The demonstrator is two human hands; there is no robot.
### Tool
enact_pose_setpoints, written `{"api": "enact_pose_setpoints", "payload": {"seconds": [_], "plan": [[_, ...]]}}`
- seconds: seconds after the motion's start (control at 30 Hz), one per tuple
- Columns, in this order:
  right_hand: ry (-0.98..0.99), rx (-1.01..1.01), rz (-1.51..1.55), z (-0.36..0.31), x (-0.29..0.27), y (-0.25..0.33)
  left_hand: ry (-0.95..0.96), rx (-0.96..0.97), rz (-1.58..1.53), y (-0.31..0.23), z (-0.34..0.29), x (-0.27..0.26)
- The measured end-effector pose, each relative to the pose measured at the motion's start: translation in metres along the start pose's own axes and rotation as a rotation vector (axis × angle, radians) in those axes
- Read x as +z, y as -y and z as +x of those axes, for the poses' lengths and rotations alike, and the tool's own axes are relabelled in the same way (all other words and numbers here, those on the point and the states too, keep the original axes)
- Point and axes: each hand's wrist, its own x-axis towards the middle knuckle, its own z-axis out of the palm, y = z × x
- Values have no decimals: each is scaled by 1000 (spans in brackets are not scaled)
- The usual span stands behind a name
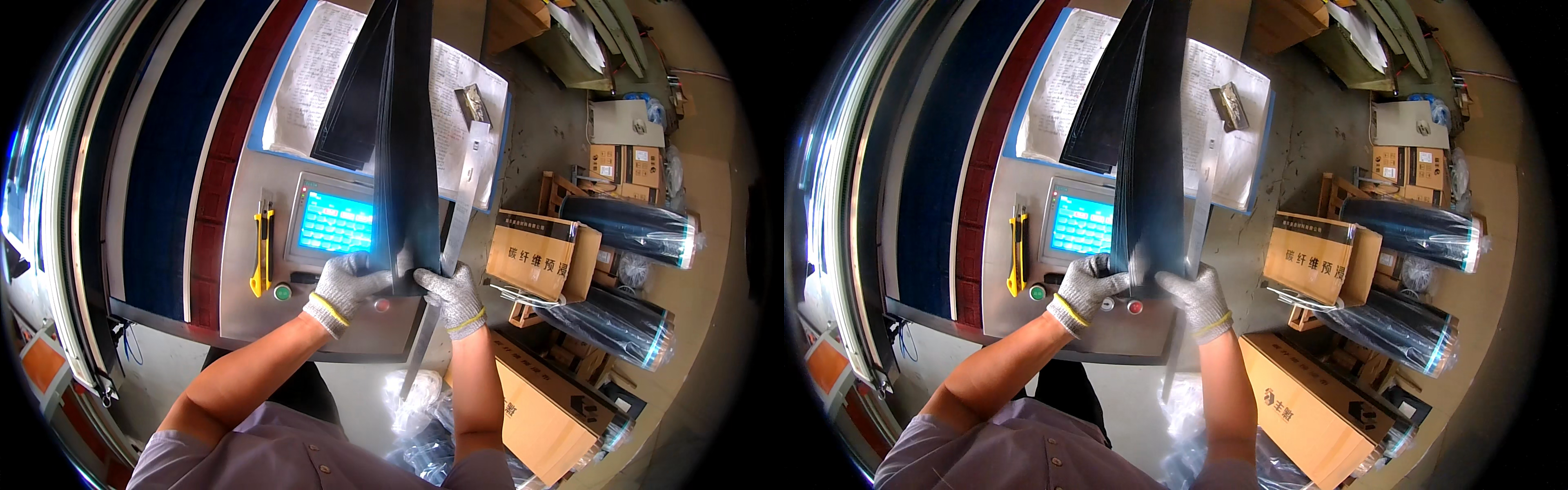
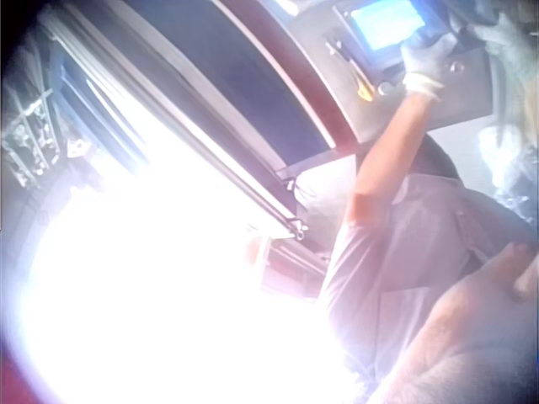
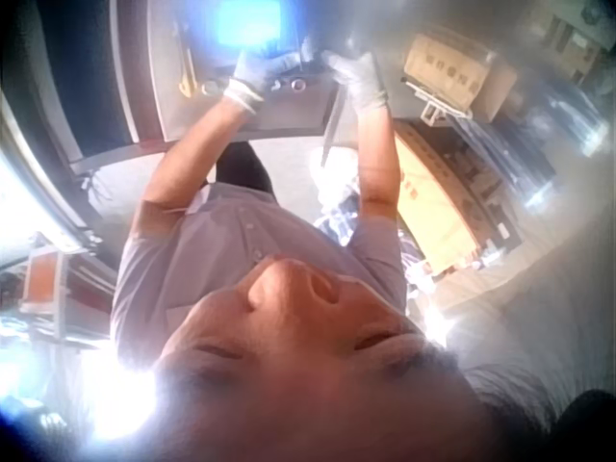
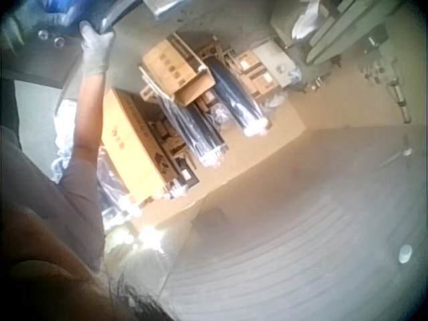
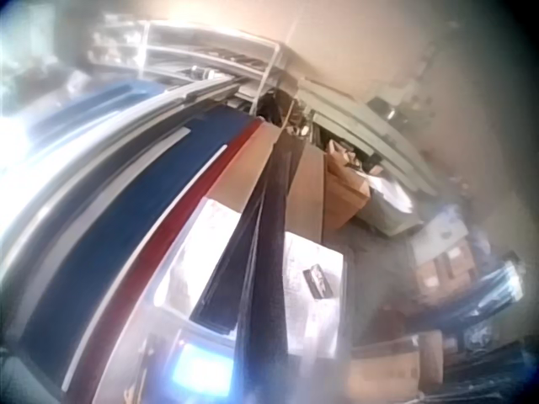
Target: The person operates a large industrial cutting machine to trim long, flexible strips of material. They measure the strips with a ruler, feed them into the machine, and then place the cut pieces into a cardboard box.
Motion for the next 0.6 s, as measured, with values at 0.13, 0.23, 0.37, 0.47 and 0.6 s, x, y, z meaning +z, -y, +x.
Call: {"api": "enact_pose_setpoints", "payload": {"seconds": [0.13,0.23,0.37,0.47,0.6], "plan": [[7,-29,46,0,4,3,5,12,-3,2,-2,-1],[-4,-61,41,-1,6,5,12,8,-2,1,-4,0],[5,-25,8,2,-1,1,37,34,-16,9,-1,-3],[12,-22,10,2,-2,1,68,55,-56,8,-2,0],[10,-12,14,1,-2,3,82,68,-37,7,-3,-1]]}}
